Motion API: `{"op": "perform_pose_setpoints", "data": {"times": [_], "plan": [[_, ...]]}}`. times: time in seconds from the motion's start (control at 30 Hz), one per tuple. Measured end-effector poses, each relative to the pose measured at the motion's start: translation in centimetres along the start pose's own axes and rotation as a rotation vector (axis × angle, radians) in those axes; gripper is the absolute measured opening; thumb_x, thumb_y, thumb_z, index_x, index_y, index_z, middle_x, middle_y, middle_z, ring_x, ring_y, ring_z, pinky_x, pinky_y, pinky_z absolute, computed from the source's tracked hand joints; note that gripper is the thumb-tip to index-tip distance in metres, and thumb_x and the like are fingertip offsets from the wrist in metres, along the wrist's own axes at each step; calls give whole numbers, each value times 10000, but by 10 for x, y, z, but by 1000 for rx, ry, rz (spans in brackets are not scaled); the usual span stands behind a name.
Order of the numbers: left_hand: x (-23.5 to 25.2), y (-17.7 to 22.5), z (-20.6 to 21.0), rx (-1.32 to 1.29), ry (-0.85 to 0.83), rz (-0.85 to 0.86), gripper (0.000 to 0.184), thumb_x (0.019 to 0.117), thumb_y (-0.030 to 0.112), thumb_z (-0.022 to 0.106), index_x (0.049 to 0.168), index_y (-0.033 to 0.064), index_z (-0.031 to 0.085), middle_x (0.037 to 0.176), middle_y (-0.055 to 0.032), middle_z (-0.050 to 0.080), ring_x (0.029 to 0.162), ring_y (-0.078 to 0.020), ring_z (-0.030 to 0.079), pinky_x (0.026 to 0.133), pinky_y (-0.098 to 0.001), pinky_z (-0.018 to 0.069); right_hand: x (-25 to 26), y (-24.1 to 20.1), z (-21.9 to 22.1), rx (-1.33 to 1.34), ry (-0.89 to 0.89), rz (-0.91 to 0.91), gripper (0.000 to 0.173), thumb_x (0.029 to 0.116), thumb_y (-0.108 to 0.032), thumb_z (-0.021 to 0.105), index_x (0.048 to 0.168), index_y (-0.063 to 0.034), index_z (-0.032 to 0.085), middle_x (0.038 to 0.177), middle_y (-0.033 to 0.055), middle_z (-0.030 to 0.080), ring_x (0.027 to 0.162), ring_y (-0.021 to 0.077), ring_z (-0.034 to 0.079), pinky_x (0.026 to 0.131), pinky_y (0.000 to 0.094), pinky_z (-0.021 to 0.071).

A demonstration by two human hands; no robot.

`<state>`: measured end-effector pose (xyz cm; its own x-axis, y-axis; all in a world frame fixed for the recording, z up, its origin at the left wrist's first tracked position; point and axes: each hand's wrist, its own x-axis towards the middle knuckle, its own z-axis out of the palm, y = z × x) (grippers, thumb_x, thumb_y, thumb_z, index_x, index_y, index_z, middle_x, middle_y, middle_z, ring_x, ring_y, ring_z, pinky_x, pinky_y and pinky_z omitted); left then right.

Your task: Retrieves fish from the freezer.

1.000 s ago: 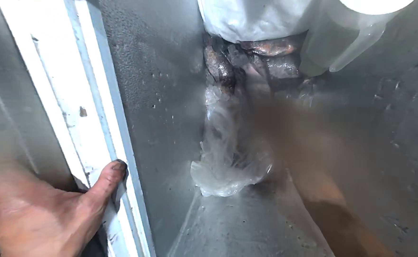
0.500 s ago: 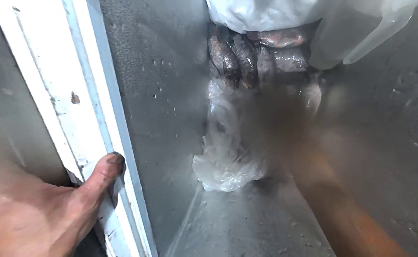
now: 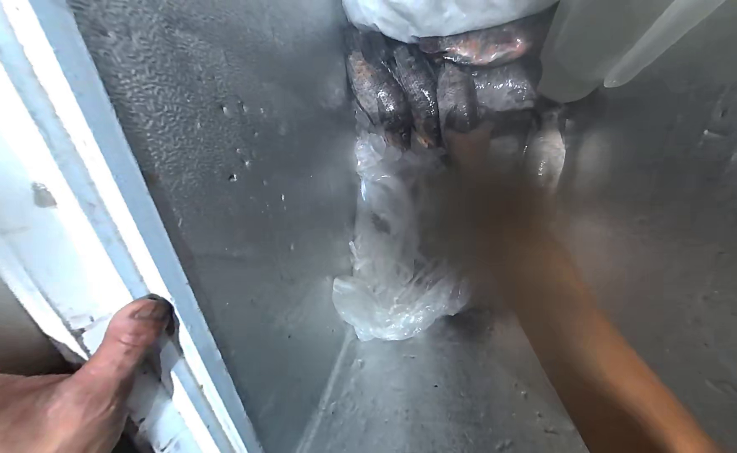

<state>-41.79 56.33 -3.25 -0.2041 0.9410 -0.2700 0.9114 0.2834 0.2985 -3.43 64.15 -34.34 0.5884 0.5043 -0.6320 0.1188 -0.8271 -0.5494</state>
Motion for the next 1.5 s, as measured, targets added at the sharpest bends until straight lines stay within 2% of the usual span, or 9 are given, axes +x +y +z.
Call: {"op": "perform_pose_setpoints", "data": {"times": [0.23, 0.37, 0.53, 0.63, 0.8, 0.97, 1.07, 1.3, 1.5], "plan": [[1, 19, -1, 69, 3, -39, 876, 852, 610, 735, 1383, -53, 519, 1245, -168, 661, 1148, -93, 641, 992, -293, 533, -43, -43, -48, 99, -303, -18, 581, 993, -217, 673, 1470, 29, 449, 1380, 252, 582, 1241, 341, 594, 1053, 476, 476], [2, 20, -2, 86, 9, -12, 887, 855, 608, 728, 1390, -64, 508, 1255, -190, 656, 1160, -124, 642, 1004, -328, 529, 15, 39, -11, 70, -474, -345, 603, 887, -350, 804, 1327, 0, 585, 1196, 210, 673, 1063, 281, 678, 921, 468, 573], [0, -17, 2, -50, -16, -41, 672, 866, 502, 789, 1306, 26, 613, 1177, -65, 702, 1083, -80, 674, 943, -294, 575, -52, -23, -123, -128, -755, 12, 320, 1022, -67, 598, 1321, 40, 563, 1254, 196, 623, 1063, 232, 616, 972, 397, 507], [1, -21, 2, -80, -36, -52, 573, 878, 469, 787, 1231, 36, 659, 1102, -59, 720, 1021, -100, 694, 894, -314, 596, -2, 48, -142, -122, -855, -217, 338, 1007, -139, 650, 1269, 70, 606, 1125, 201, 665, 934, 186, 653, 851, 351, 560], [0, -23, 1, -39, -34, -24, 630, 865, 503, 790, 1272, 45, 642, 1165, -61, 706, 1074, -84, 679, 938, -293, 578, 23, 30, -140, -641, -571, -58, 357, 1010, -189, 616, 1263, 62, 636, 1276, 317, 619, 1202, 463, 597, 1032, 655, 436], [0, -32, 0, -75, -65, 36, 443, 903, 399, 781, 1162, 50, 693, 1071, -61, 723, 994, -110, 700, 880, -323, 601, 74, 27, -66, -658, -210, -273, 524, 1042, -390, 480, 1368, 5, 590, 1424, 249, 569, 1347, 413, 527, 1099, 623, 411], [-2, -36, -2, -62, -64, 44, 410, 905, 380, 781, 1141, 55, 703, 1048, -54, 724, 973, -104, 699, 861, -315, 600, 83, -1, -46, -873, -358, -167, 604, 1082, -436, 372, 1510, -15, 441, 1625, 194, 358, 1513, 374, 317, 1171, 619, 285], [-8, -2, 1, -136, -41, -80, 637, 850, 447, 809, 1252, -4, 604, 1099, -71, 700, 999, -88, 689, 876, -298, 598, 144, 54, -1, -863, -212, -155, 998, 756, -777, 644, 1397, -19, 550, 1454, 268, 515, 1391, 455, 449, 1070, 738, 347], [-7, 22, -5, 144, 35, -27, 989, 813, 635, 759, 1412, -92, 458, 1261, -223, 637, 1156, -139, 641, 990, -335, 537, 142, 43, -8, -882, -183, -164, 1030, 700, -835, 664, 1341, -31, 595, 1475, 257, 496, 1428, 460, 396, 1083, 762, 295]]}}
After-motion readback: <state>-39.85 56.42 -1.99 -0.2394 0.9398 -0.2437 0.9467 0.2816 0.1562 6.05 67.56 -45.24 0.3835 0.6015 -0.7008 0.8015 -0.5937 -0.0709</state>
